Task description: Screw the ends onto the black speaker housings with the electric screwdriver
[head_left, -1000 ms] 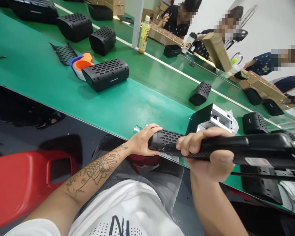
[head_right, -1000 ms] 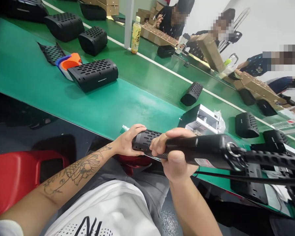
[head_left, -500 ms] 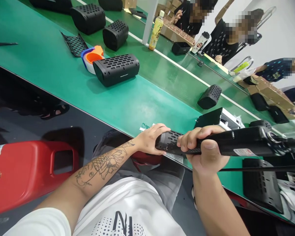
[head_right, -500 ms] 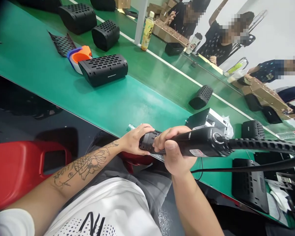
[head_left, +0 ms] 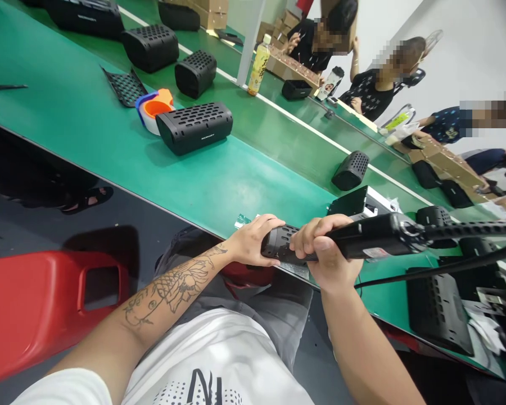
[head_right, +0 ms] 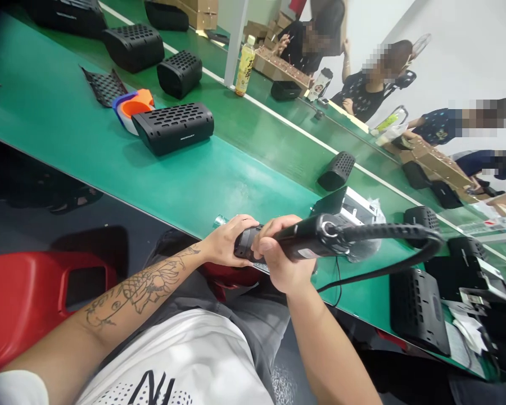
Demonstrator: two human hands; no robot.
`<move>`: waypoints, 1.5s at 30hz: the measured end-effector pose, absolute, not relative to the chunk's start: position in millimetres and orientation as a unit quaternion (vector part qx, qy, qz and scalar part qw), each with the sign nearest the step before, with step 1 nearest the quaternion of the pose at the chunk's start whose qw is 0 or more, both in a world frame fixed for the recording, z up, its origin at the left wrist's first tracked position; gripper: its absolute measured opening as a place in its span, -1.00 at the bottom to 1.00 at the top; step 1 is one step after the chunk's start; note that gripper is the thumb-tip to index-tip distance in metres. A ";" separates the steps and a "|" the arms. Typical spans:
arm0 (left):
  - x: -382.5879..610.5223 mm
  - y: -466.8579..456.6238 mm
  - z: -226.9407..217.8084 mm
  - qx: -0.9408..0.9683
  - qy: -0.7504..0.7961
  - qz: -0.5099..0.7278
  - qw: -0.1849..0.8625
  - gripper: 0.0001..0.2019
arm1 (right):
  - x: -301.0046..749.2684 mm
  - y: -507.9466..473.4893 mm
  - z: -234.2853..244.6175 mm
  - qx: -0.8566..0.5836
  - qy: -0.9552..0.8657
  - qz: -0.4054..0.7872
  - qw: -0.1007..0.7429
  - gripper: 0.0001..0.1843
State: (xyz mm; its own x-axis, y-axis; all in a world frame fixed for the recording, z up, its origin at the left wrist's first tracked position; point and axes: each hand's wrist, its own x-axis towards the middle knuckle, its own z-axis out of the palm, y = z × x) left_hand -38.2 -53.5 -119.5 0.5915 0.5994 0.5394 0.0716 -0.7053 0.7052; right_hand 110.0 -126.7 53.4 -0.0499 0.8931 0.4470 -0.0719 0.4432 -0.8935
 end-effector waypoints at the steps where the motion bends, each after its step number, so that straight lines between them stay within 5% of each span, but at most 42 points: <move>1: -38.0 -58.1 -118.9 0.831 0.211 0.408 0.313 0.08 | 110.6 -129.9 55.1 -0.342 -0.600 0.394 0.606 -0.69; 8: -34.4 -175.6 -138.4 0.779 0.384 0.489 0.078 0.06 | 203.2 -142.7 98.6 -0.387 -0.540 0.201 0.720 -0.69; 11: -33.1 -213.8 -143.2 0.839 0.290 0.451 0.091 -0.21 | 269.8 -123.2 96.3 -0.472 -0.470 0.032 0.745 -0.74; 14: -25.2 -198.9 -121.1 0.891 0.128 0.426 0.088 -0.51 | 314.8 -99.1 76.0 -0.513 -0.456 -0.010 0.727 -0.62; 16: -18.2 -162.5 -90.0 0.912 0.063 0.399 0.063 -0.51 | 329.0 -88.8 61.2 -0.509 -0.455 -0.009 0.731 -0.53; 19: -9.0 -94.4 -39.0 0.968 0.054 0.236 0.062 -0.12 | 335.7 -85.0 45.6 -0.508 -0.459 0.016 0.729 -0.47; 22: -1.0 -48.0 -11.1 0.984 0.095 0.121 0.085 -0.03 | 337.0 -88.5 38.9 -0.513 -0.459 0.038 0.724 -0.48; 28: 4.2 -47.2 -14.1 0.966 0.240 0.085 0.040 0.07 | 327.6 -109.5 51.1 -0.478 -0.499 0.064 0.720 -0.62; 35: -2.0 -45.8 -9.3 0.963 0.249 0.067 0.075 0.07 | 278.0 -166.4 81.9 -0.393 -0.531 0.206 0.722 -0.67; 45: -2.3 -47.0 -13.3 0.961 0.250 0.078 0.083 0.07 | 231.7 -169.2 62.4 -0.371 -0.557 0.273 0.691 -0.65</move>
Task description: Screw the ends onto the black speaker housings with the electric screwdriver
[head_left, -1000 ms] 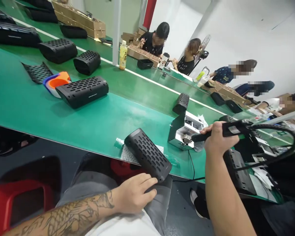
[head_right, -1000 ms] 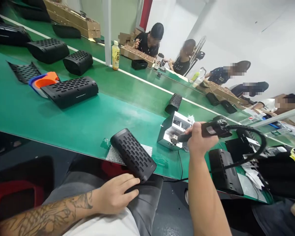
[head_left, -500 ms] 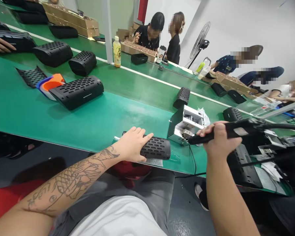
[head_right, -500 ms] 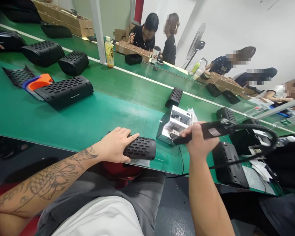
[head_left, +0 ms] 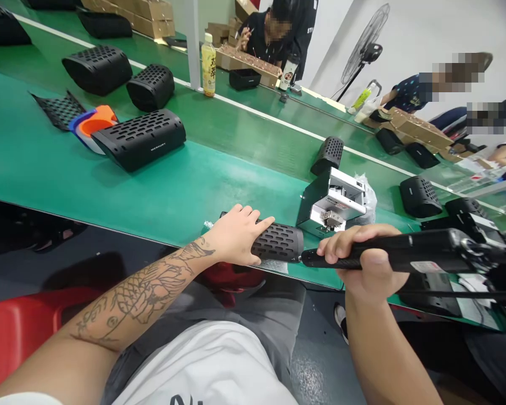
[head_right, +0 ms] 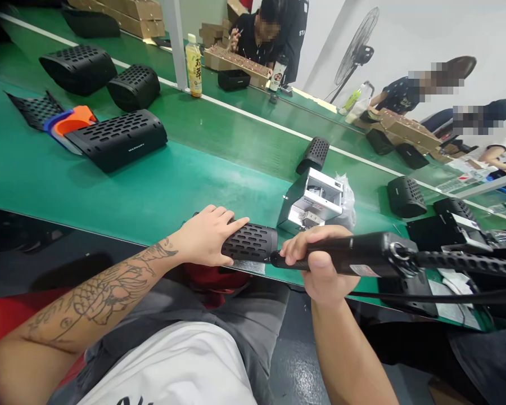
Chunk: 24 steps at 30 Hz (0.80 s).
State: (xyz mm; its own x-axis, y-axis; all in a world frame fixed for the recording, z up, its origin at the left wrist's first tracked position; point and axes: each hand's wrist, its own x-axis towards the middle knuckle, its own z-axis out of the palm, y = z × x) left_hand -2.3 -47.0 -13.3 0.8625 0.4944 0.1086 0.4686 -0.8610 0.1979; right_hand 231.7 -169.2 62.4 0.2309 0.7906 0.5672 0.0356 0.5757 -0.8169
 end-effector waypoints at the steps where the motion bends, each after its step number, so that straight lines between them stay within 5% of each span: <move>1: -2.0 -47.2 -13.4 0.961 0.250 0.079 0.083 0.08 | 231.0 -167.4 61.0 -0.372 -0.559 0.277 0.687 -0.65; 24: 4.7 -51.1 4.4 0.957 0.274 0.012 0.092 0.12 | 234.4 -166.2 59.8 -0.381 -0.582 0.371 0.615 -0.69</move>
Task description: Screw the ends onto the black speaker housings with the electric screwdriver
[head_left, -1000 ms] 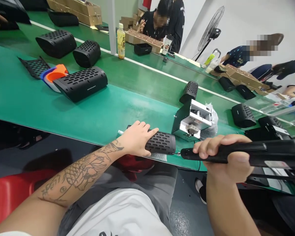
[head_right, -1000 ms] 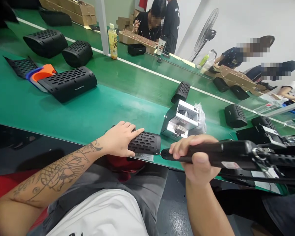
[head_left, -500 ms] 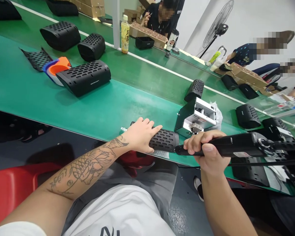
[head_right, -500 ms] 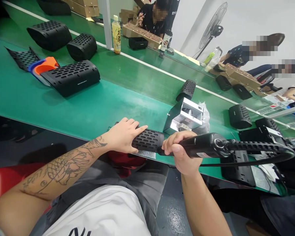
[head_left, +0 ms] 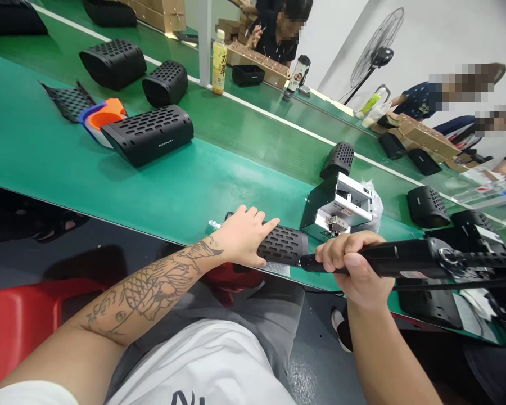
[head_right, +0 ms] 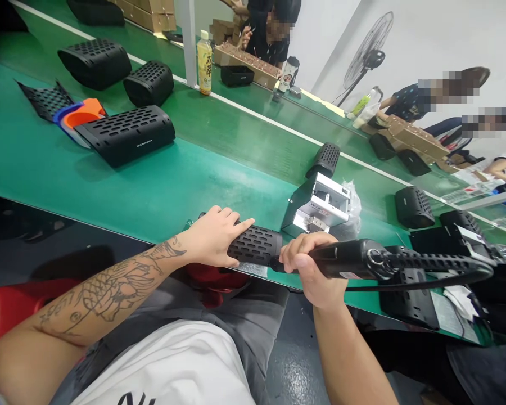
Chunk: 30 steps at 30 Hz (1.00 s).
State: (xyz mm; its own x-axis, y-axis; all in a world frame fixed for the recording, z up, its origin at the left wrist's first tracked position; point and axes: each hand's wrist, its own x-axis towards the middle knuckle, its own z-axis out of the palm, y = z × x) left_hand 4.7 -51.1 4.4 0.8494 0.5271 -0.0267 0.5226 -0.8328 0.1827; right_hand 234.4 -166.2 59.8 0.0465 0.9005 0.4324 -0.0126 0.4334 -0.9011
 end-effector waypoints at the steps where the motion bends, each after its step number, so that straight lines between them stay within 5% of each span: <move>1: 4.9 -52.1 4.9 0.957 0.276 0.009 0.092 0.13 | 239.0 -165.9 64.0 -0.381 -0.578 0.370 0.619 -0.69; 11: 10.0 -66.9 5.7 0.946 0.306 0.011 0.105 0.13 | 335.1 -95.4 62.7 -0.453 -0.498 0.044 0.738 -0.55; 16: 0.3 -54.6 14.2 0.926 0.348 0.012 0.148 -0.16 | 344.9 -89.5 42.6 -0.458 -0.495 0.067 0.735 -0.58; 25: -5.0 -41.3 10.1 0.899 0.390 -0.001 0.198 -0.35 | 298.9 -134.7 81.0 -0.424 -0.513 0.145 0.732 -0.66; 30: -9.9 -47.0 0.6 0.927 0.298 0.138 0.183 -0.47 | 251.3 -162.2 99.3 -0.317 -0.598 0.266 0.686 -0.72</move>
